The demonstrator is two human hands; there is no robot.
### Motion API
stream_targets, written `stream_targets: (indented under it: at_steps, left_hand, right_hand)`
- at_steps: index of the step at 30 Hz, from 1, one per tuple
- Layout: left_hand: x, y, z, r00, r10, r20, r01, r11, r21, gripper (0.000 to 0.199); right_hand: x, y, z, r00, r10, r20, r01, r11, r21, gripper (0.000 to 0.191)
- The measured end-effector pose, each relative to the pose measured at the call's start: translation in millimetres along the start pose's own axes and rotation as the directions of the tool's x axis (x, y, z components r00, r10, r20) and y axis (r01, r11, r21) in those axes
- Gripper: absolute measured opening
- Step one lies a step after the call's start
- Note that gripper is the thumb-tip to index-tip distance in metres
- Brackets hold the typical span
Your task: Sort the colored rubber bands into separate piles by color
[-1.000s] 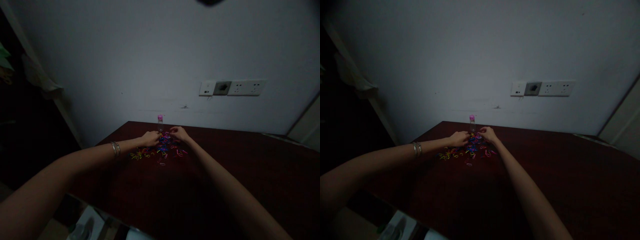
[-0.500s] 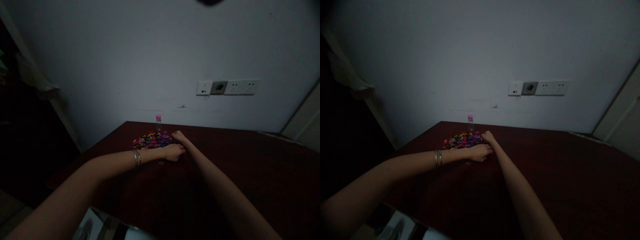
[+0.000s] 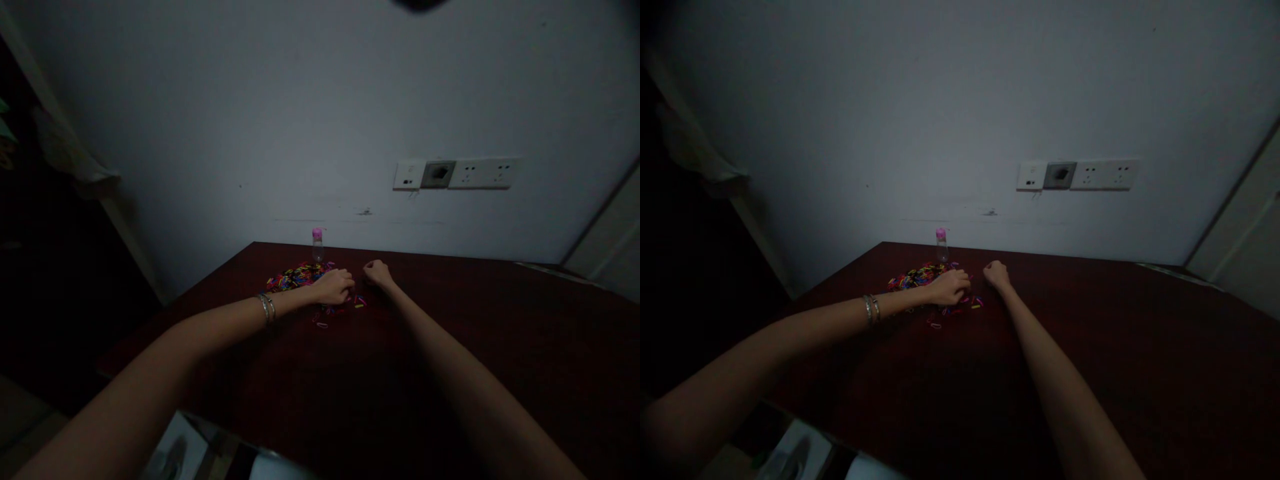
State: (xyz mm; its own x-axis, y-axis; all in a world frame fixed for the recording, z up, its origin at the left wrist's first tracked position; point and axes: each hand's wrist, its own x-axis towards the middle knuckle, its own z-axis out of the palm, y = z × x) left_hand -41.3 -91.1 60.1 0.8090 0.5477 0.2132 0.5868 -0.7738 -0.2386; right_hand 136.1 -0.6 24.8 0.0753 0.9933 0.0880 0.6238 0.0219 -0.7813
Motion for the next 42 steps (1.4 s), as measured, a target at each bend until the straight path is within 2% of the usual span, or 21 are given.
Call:
stream_targets:
  at_steps: [4,7,13,17,20,23,26,28,31,35,38,42]
  left_hand:
    - [20.7,28.1,3.9,0.983,0.174,0.063,-0.174,0.985,-0.009,0.023]
    - [30.3,35.6,8.9,0.971,0.219,0.099,-0.223,0.974,0.038,0.022]
    - [34.4,15.5,15.4,0.961,0.233,0.153,-0.248,0.964,0.092,0.022]
    - [35.5,6.8,11.3,0.949,0.212,0.233,-0.244,0.963,0.119,0.022]
    - [39.4,6.6,8.2,0.96,0.127,0.248,-0.163,0.978,0.131,0.023]
    - [48.8,8.3,10.7,0.972,0.009,0.234,-0.043,0.989,0.142,0.03]
    - [63.8,15.3,20.1,0.99,-0.108,0.095,0.095,0.988,0.123,0.036]
    - [74.8,25.7,29.2,0.975,-0.222,-0.007,0.222,0.973,0.067,0.036]
    - [88.3,47.7,44.8,0.92,-0.388,-0.044,0.386,0.921,-0.055,0.036]
    - [95.7,68.7,63.5,0.898,-0.439,-0.018,0.431,0.888,-0.163,0.038]
    - [93.9,68.6,70.8,0.894,-0.447,0.014,0.442,0.88,-0.174,0.042]
    - [88.1,61.9,71.5,0.887,-0.459,0.059,0.462,0.869,-0.177,0.046]
  right_hand:
    - [-2.9,18.9,-14.2,1.0,0.011,0.011,-0.011,1.0,-0.024,0.019]
    - [-7.6,33.4,-26.2,0.999,0.004,0.042,-0.003,1.0,-0.012,0.02]
    - [-24.5,56.6,-45.7,0.984,-0.102,0.145,0.095,0.994,0.054,0.022]
    - [-37.7,64.4,-60.3,0.976,-0.151,0.154,0.143,0.988,0.06,0.024]
    - [-48.3,68.2,-74.0,0.967,-0.254,0.038,0.256,0.964,-0.071,0.025]
    - [-60.3,72.0,-86.4,0.928,-0.37,-0.046,0.336,0.884,-0.325,0.028]
    - [-72.5,75.0,-92.9,0.921,-0.39,-0.004,0.332,0.789,-0.517,0.032]
    - [-79.2,76.2,-93.2,0.931,-0.365,0.03,0.31,0.744,-0.591,0.036]
    - [-86.1,76.4,-90.0,0.948,-0.315,0.045,0.27,0.721,-0.638,0.041]
    - [-91.8,75.5,-85.1,0.955,-0.295,0.04,0.252,0.727,-0.638,0.041]
    - [-95.1,75.7,-83.3,0.954,-0.297,0.047,0.258,0.728,-0.635,0.041]
    - [-96.4,78.0,-82.2,0.955,-0.294,0.043,0.254,0.733,-0.631,0.043]
